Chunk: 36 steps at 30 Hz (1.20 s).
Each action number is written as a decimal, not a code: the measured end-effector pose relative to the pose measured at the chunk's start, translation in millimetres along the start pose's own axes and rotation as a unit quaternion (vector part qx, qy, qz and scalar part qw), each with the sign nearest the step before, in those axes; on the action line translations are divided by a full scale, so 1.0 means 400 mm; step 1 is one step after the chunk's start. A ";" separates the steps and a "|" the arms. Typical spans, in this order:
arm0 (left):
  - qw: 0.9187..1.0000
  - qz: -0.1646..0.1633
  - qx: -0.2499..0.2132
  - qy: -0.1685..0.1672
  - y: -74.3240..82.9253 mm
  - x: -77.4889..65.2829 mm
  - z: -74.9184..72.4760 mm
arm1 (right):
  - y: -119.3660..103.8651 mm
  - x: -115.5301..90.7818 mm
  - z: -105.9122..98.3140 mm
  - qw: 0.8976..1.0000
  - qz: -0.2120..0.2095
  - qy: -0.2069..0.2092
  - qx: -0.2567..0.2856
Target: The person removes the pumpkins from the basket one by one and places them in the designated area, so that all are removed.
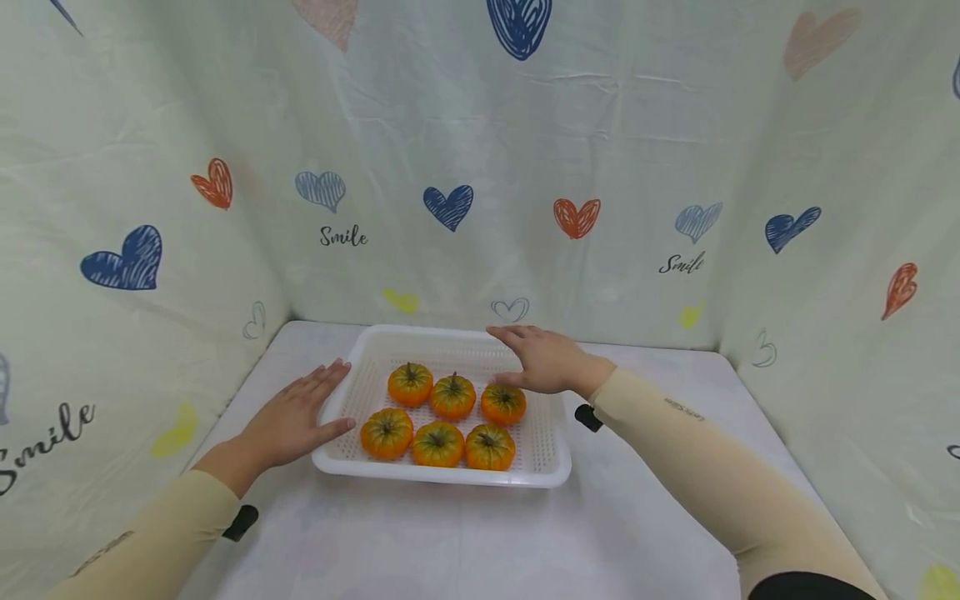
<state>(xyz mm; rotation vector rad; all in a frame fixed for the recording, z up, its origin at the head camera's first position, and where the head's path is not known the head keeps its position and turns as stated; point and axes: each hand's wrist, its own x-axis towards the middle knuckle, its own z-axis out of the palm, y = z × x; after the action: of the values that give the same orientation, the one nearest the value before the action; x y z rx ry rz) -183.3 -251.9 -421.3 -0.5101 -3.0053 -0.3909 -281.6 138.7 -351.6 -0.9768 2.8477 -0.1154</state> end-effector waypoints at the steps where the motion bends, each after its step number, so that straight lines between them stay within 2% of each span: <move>1: 1.000 0.002 0.002 0.001 -0.002 0.000 0.001 | -0.004 0.005 -0.004 1.000 0.000 -0.008 0.013; 5: 1.000 0.008 0.008 0.005 -0.004 -0.001 0.000 | -0.022 0.026 -0.020 0.996 -0.005 -0.048 0.074; 9: 1.000 0.010 0.006 0.004 -0.002 -0.001 -0.003 | -0.038 0.048 -0.026 0.985 -0.008 -0.102 0.142; 12: 1.000 0.010 0.006 0.001 0.000 0.001 -0.003 | -0.050 0.064 -0.023 0.976 -0.006 -0.131 0.173; 21: 1.000 0.008 0.011 0.001 -0.005 0.003 0.002 | -0.070 0.108 0.013 0.966 0.022 -0.146 0.213; 27: 1.000 0.009 0.007 0.005 -0.006 0.003 0.006 | -0.071 0.121 0.044 0.965 0.021 -0.135 0.222; 36: 1.000 0.009 0.004 0.005 -0.005 0.002 0.008 | -0.067 0.138 0.086 0.966 0.030 -0.156 0.203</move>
<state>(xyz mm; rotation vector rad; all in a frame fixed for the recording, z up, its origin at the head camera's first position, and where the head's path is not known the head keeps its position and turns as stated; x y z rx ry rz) -184.6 -252.5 -424.7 -0.5321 -2.9904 -0.3796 -303.4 82.6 -387.8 -0.7454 2.4275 -0.4721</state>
